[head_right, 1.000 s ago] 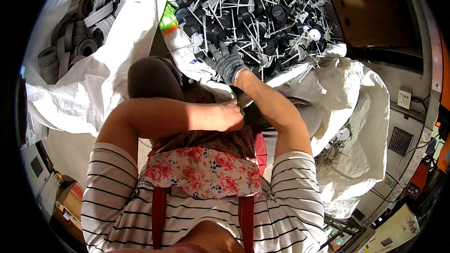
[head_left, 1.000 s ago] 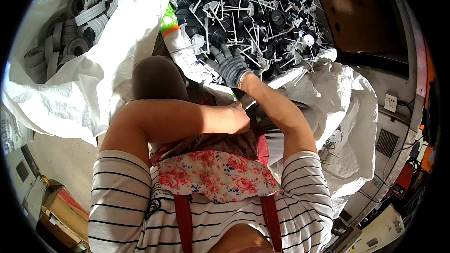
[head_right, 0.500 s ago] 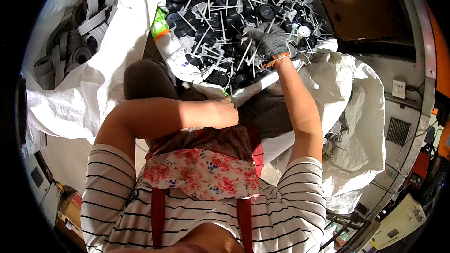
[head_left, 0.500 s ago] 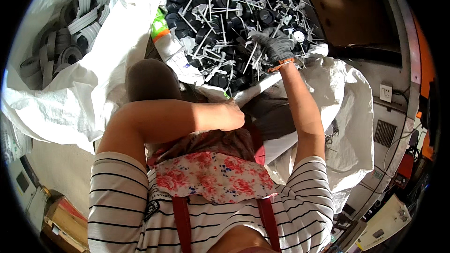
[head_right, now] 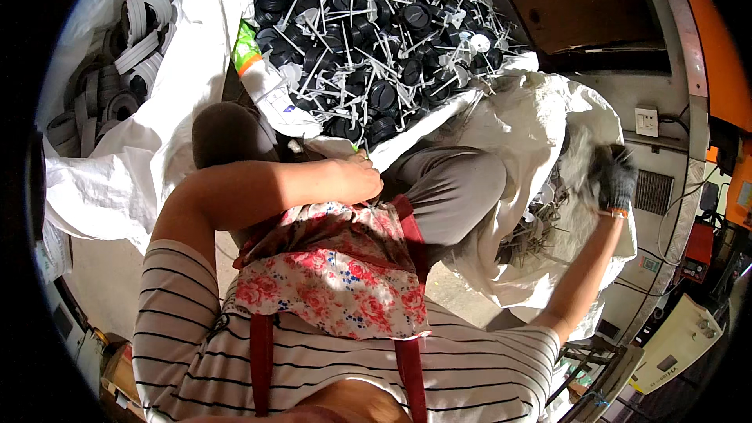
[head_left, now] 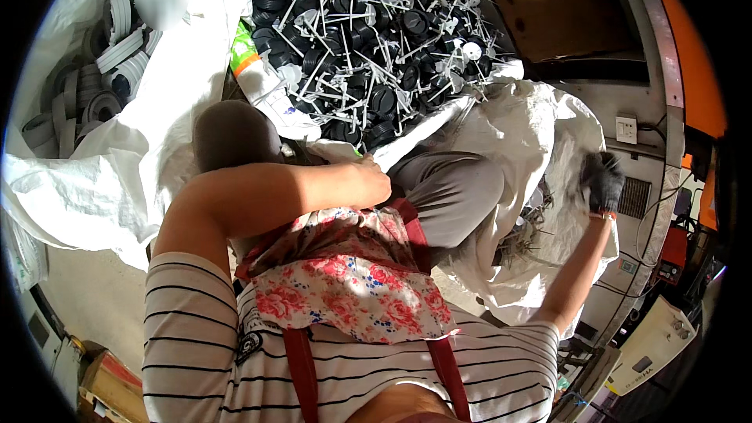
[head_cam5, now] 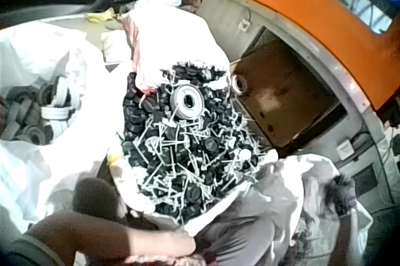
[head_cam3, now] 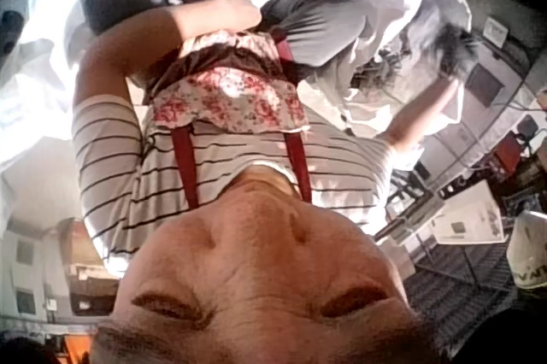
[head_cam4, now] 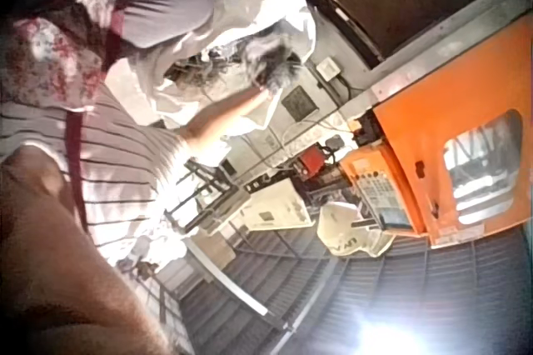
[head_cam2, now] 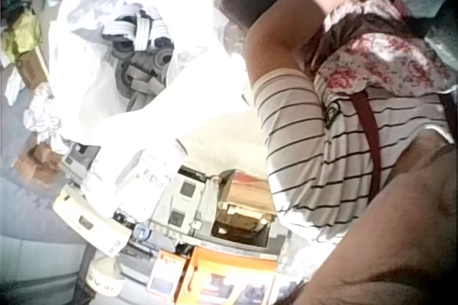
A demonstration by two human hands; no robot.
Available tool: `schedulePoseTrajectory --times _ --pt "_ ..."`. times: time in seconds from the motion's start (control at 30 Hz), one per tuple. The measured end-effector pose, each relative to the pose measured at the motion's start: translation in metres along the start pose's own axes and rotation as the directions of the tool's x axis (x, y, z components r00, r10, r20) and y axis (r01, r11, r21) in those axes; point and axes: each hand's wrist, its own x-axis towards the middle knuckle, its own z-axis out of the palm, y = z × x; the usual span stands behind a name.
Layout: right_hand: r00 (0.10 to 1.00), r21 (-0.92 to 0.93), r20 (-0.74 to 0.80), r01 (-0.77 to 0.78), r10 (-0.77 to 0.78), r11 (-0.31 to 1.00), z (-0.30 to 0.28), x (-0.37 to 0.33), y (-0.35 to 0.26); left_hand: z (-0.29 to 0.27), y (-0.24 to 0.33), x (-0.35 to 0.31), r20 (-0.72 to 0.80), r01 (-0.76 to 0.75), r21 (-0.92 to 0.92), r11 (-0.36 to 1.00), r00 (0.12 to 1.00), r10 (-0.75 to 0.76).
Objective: The person sits on the floor and sorts grey circular plastic parts from a large white sack filled with mixed plastic waste. They pick up individual parts, inspect them, and place them into a separate white sack to their left.
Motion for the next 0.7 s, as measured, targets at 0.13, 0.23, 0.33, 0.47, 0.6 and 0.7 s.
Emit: schedulePoseTrajectory --times 0.13,0.23,0.33,0.47,0.6,0.7 --pt "0.937 -0.987 -0.051 0.005 -0.347 0.16 -0.022 -0.002 0.076 -0.007 0.008 0.002 0.028 -0.027 0.019 0.999 0.999 0.027" --pt "0.894 -0.651 0.063 0.374 -0.443 0.661 0.071 0.005 -0.008 -0.001 0.01 0.004 0.037 -0.039 -0.008 0.999 0.999 0.039" --pt "0.793 -0.146 0.37 0.564 -0.484 0.813 0.197 0.0 -0.1 0.002 0.001 0.001 -0.009 -0.019 -0.029 0.999 1.0 0.019" --pt "0.794 -0.288 0.457 0.558 -0.401 0.778 0.357 0.046 -0.145 0.016 -0.004 0.005 -0.133 0.062 0.068 0.996 0.99 -0.052" --pt "0.876 -0.229 0.344 0.427 -0.337 0.875 0.443 0.085 -0.125 0.002 -0.009 0.0 -0.074 0.105 0.003 0.994 0.992 -0.105" --pt "0.93 -0.338 0.317 0.295 -0.187 0.894 0.426 0.084 -0.137 -0.008 -0.004 -0.004 -0.039 0.136 -0.05 0.989 0.99 -0.138"
